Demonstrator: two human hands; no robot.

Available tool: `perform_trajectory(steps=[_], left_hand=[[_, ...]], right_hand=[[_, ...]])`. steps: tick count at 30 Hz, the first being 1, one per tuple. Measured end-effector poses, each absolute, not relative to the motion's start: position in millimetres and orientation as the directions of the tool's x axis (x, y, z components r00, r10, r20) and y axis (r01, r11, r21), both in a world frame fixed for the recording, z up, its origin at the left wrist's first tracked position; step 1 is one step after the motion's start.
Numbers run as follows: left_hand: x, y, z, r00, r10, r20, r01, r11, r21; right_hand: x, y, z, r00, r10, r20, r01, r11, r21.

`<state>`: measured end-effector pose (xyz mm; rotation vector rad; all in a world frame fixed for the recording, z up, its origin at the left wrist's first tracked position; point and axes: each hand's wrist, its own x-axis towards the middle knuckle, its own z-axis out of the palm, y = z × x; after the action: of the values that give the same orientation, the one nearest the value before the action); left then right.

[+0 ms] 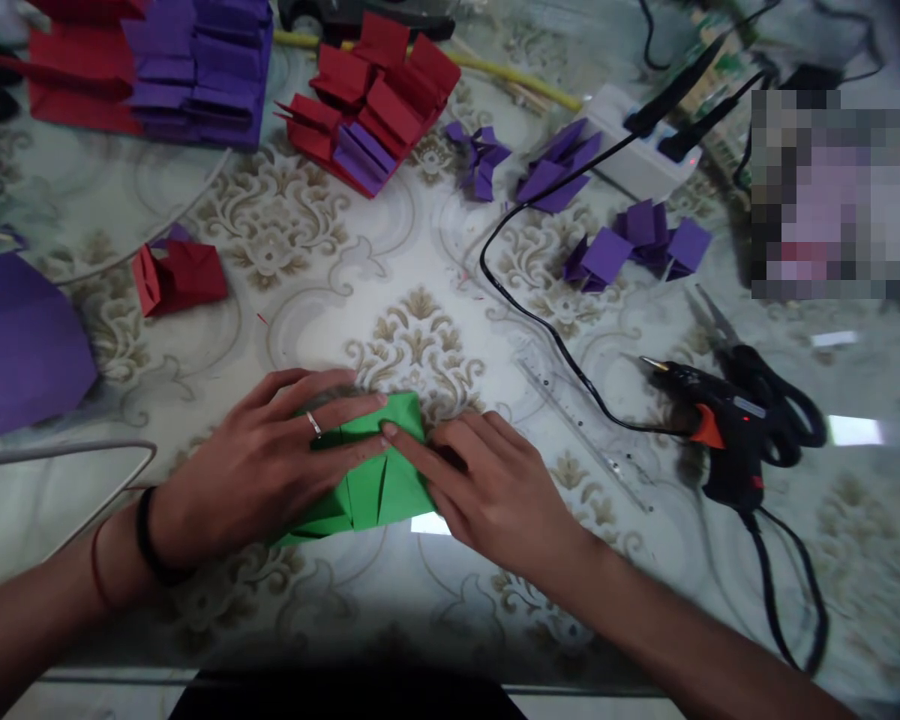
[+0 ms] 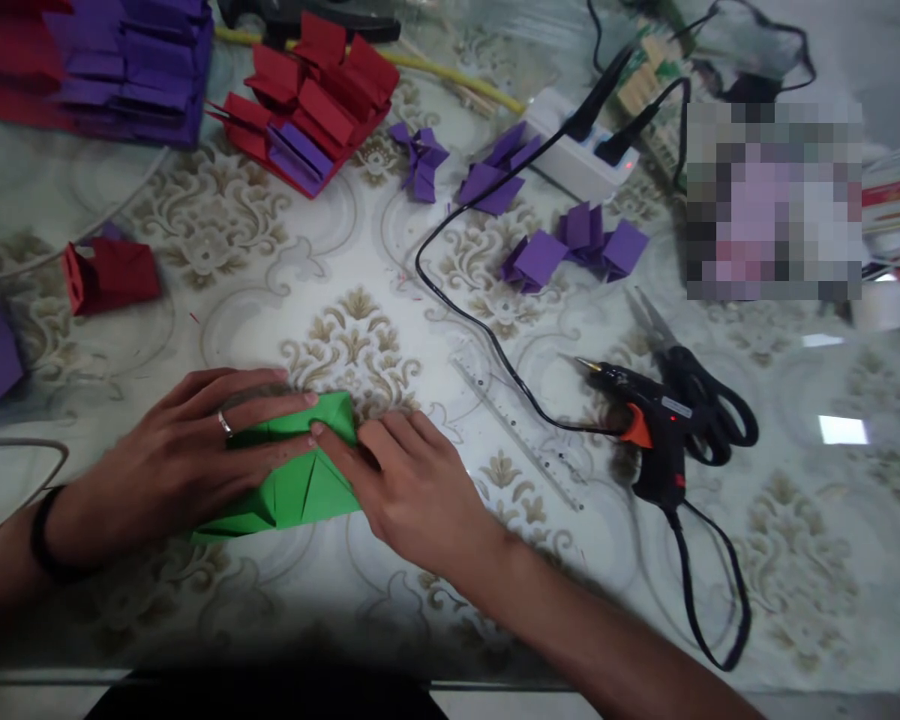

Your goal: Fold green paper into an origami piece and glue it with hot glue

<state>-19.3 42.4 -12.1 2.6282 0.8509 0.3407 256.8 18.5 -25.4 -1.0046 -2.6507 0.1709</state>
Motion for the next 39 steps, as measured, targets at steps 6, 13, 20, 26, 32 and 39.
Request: perform_trajectory(steps=[6,13,20,26,32,39], left_hand=[[-19.4,42.4,-12.5,0.782,0.609,0.137,0.505,-0.746,0.434],[-21.8,41.6,-14.2,0.788,0.602,0.125,0.512,-0.755,0.41],[-17.4,39.2,-12.4,0.759,0.633,0.156,0.532,-0.74,0.411],[-8.2,35.6,-9.1,0.642,0.752,0.149,0.627,-0.627,0.462],[-3.4,37.8,-2.0,0.587,0.806,0.075,0.598,-0.493,0.632],[-5.8,35.9,9.3,0.573,0.809,0.129,0.512,-0.477,0.715]], right_hand=[[261.2,27.5,-26.0,-0.682,0.703,0.201,0.672,0.711,-0.209],[265.2,33.9,-28.2,-0.621,0.749,0.23,0.729,0.66,-0.181],[266.4,36.2,-26.9,-0.597,0.773,0.215,0.751,0.633,-0.188],[268.9,40.7,-17.3,-0.424,0.882,0.207,0.68,0.461,-0.571],[256.1,49.3,-11.8,-0.446,0.885,0.133,0.571,0.396,-0.719],[240.5,47.1,-3.2,-0.463,0.886,0.006,0.494,0.263,-0.829]])
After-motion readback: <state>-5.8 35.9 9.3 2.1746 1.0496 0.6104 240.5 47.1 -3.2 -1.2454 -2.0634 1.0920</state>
